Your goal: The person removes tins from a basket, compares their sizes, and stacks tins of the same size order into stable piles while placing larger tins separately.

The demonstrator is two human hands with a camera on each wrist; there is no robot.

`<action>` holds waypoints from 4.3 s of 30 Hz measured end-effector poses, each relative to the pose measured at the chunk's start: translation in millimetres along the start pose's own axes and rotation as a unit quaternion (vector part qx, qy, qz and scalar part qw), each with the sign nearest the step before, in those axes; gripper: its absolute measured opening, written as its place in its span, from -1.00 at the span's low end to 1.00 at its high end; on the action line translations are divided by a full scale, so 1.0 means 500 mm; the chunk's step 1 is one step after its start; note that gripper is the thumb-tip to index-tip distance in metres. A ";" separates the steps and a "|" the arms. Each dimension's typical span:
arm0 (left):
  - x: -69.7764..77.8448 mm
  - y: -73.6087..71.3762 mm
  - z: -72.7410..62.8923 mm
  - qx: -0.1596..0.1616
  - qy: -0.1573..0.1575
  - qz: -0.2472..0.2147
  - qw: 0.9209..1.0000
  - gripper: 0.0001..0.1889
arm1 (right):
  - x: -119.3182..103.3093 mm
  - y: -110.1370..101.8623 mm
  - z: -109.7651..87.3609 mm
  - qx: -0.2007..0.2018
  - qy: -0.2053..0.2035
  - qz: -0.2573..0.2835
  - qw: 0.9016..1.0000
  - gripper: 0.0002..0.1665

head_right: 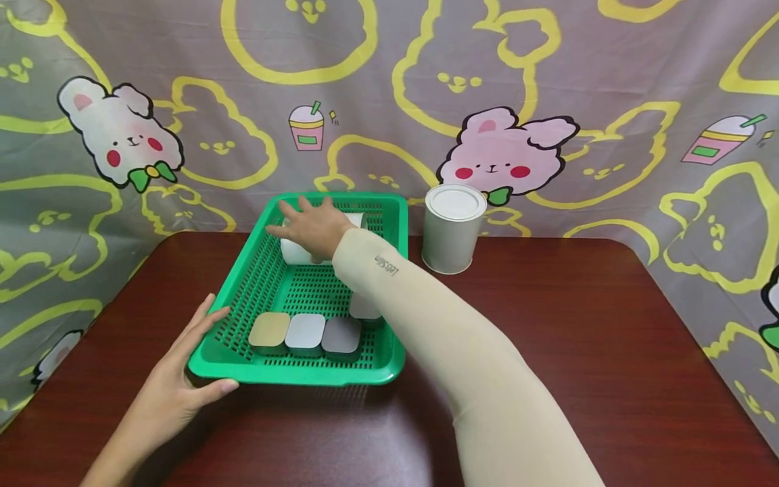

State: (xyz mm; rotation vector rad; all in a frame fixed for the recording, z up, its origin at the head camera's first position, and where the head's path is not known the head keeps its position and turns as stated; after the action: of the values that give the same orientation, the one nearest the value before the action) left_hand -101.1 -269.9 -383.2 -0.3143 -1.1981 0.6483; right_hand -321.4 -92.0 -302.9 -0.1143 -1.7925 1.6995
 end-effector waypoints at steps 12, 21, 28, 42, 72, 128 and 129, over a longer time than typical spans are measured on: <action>0.004 0.000 0.002 -0.005 -0.001 -0.006 1.000 0.07 | -0.011 0.023 -0.004 -0.015 0.005 0.002 1.000 0.15; 0.002 -0.001 0.001 -0.005 0.002 -0.007 1.000 0.07 | -0.008 0.052 0.009 -0.014 0.014 -0.012 1.000 0.22; 0.000 -0.002 0.002 -0.008 -0.004 -0.006 1.000 0.06 | -0.013 0.057 0.006 -0.011 0.021 -0.022 0.999 0.23; -0.003 -0.006 0.000 -0.009 -0.004 -0.004 1.000 0.06 | -0.025 0.061 0.008 -0.002 0.024 -0.043 0.999 0.11; -0.006 -0.005 -0.003 0.001 0.007 0.023 1.000 0.09 | 0.024 -0.058 -0.027 0.079 0.034 -0.098 0.991 0.02; -0.010 0.002 0.000 0.008 0.014 0.020 1.000 0.09 | 0.243 -0.064 -0.474 0.487 0.411 0.054 0.769 0.05; -0.010 0.002 0.000 0.008 0.013 0.020 1.000 0.09 | 0.245 -0.060 -0.480 0.494 0.414 0.057 0.763 0.05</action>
State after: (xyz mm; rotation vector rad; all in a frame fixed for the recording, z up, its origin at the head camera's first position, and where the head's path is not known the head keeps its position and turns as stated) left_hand -102.5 -272.3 -387.7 -0.3339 -1.1648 0.6866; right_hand -284.8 169.4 -241.2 -0.4304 -0.1519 2.0002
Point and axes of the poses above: each hand's wrist, its own z-axis towards the middle knuckle, its own y-axis out of the palm, x = y × z, the point moved 3 cm from there along z, towards the middle knuckle, and after that the axes turned 12 degrees about x, right-handed, at the moved point
